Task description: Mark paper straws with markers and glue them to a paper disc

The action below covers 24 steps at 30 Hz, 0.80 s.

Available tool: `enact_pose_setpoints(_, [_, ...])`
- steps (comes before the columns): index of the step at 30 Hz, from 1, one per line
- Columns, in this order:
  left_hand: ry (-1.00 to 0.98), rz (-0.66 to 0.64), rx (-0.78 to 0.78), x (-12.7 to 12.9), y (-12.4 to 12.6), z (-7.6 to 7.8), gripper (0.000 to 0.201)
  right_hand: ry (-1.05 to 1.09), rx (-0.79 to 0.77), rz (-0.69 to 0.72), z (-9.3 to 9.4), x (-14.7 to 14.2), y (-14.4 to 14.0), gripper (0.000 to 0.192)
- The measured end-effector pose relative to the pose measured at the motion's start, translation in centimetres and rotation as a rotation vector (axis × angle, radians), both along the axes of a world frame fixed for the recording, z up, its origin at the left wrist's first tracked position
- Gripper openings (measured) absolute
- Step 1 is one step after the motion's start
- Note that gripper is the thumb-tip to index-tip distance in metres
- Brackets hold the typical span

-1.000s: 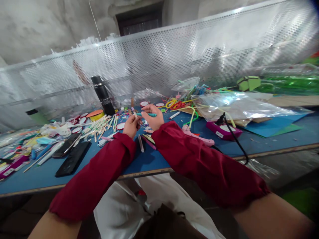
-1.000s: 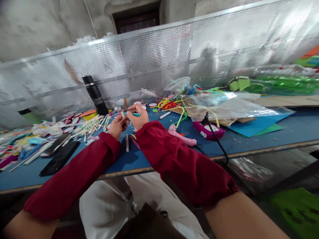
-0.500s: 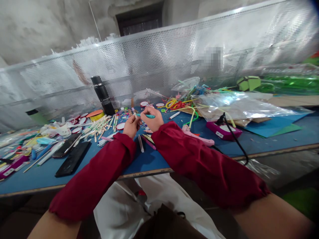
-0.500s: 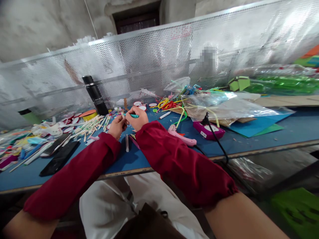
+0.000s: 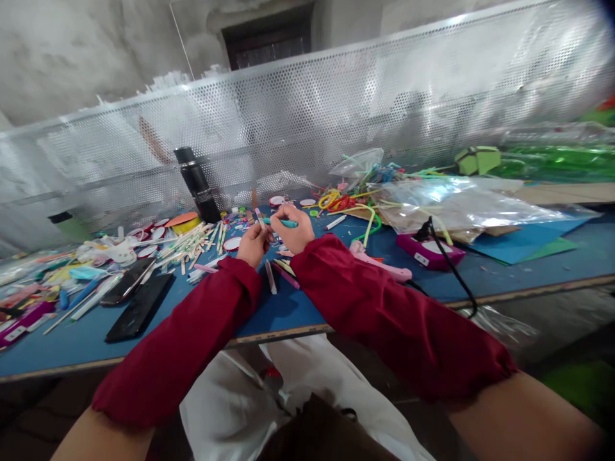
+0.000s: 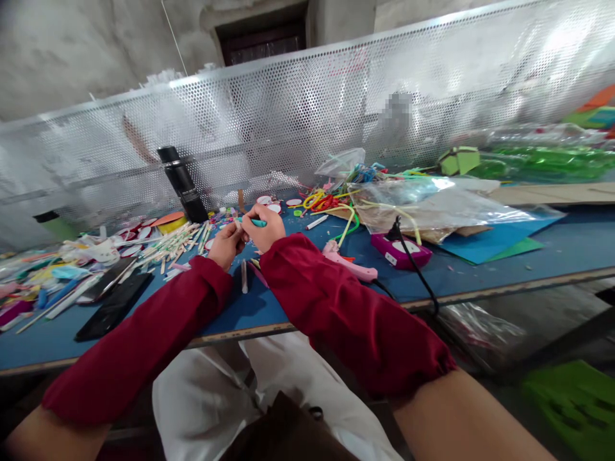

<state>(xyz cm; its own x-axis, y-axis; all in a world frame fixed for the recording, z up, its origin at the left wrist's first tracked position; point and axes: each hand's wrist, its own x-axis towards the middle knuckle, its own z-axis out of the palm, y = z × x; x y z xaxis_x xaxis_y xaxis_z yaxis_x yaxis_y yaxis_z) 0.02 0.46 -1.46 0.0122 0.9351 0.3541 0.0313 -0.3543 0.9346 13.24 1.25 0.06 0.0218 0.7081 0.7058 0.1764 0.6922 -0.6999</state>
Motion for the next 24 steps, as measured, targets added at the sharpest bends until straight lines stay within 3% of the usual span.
enact_pose_setpoints(24, [0.016,-0.004,-0.016,0.04,-0.04,-0.10,0.017,-0.043,-0.036,-0.014,0.08,0.11,-0.10,0.015])
